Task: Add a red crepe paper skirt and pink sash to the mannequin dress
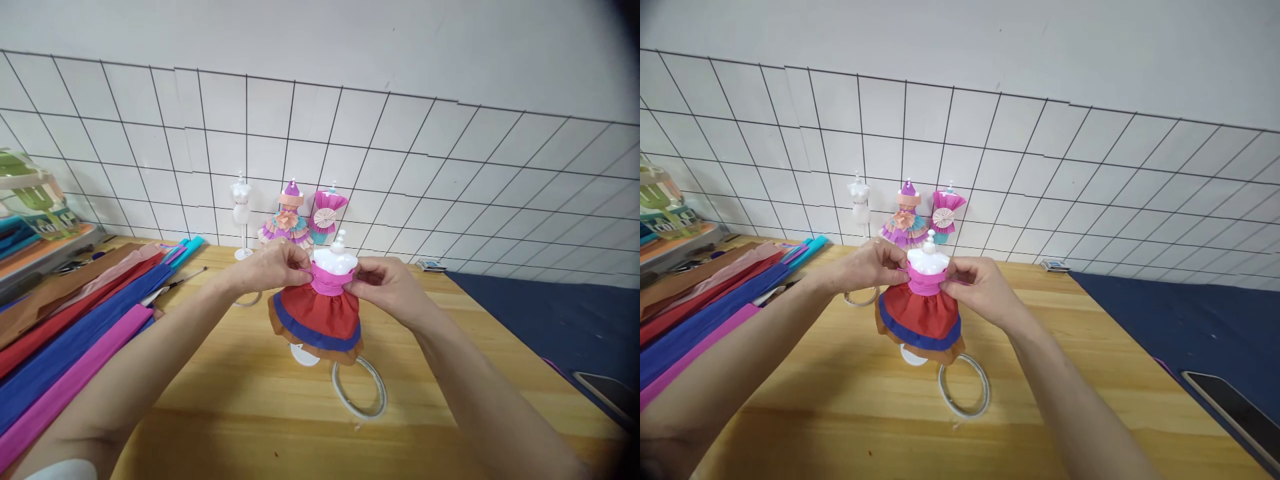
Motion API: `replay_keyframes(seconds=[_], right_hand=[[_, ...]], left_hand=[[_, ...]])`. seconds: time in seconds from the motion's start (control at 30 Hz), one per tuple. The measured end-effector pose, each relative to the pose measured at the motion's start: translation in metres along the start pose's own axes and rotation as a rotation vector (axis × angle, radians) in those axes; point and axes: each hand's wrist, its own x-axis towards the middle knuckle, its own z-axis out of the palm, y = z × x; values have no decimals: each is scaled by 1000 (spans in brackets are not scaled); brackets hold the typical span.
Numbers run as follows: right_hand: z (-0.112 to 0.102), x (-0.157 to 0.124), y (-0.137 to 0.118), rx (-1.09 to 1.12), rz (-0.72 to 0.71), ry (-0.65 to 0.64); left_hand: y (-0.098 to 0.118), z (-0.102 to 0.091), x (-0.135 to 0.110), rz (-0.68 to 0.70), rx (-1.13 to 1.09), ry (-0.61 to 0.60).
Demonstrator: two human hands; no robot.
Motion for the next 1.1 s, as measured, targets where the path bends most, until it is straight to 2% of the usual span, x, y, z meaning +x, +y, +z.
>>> replay_keyframes(seconds=[0.17,0.37,0.5,0.73,0.83,1.0,1.1], right_hand=[[-1,4,-4,70,70,-27],[-4,10,5,140,130,-42],[-5,11,10,155,131,-38],[-6,9,7,149,97,-38],[-9,4,6,42,9,-21],[-10,-17,4,-193,-216,132],[-7,-30,0,-306,-320,176]], left_hand=[[-6,0,3,5,-80,-13],[-14,1,7,14,-116,3],[-16,0,7,16,-151,7],[-20,4,2,96,-182,66],[-19,4,-2,197,-70,114],[-12,5,-16,329,140,202],[-9,6,-25,416,234,236]])
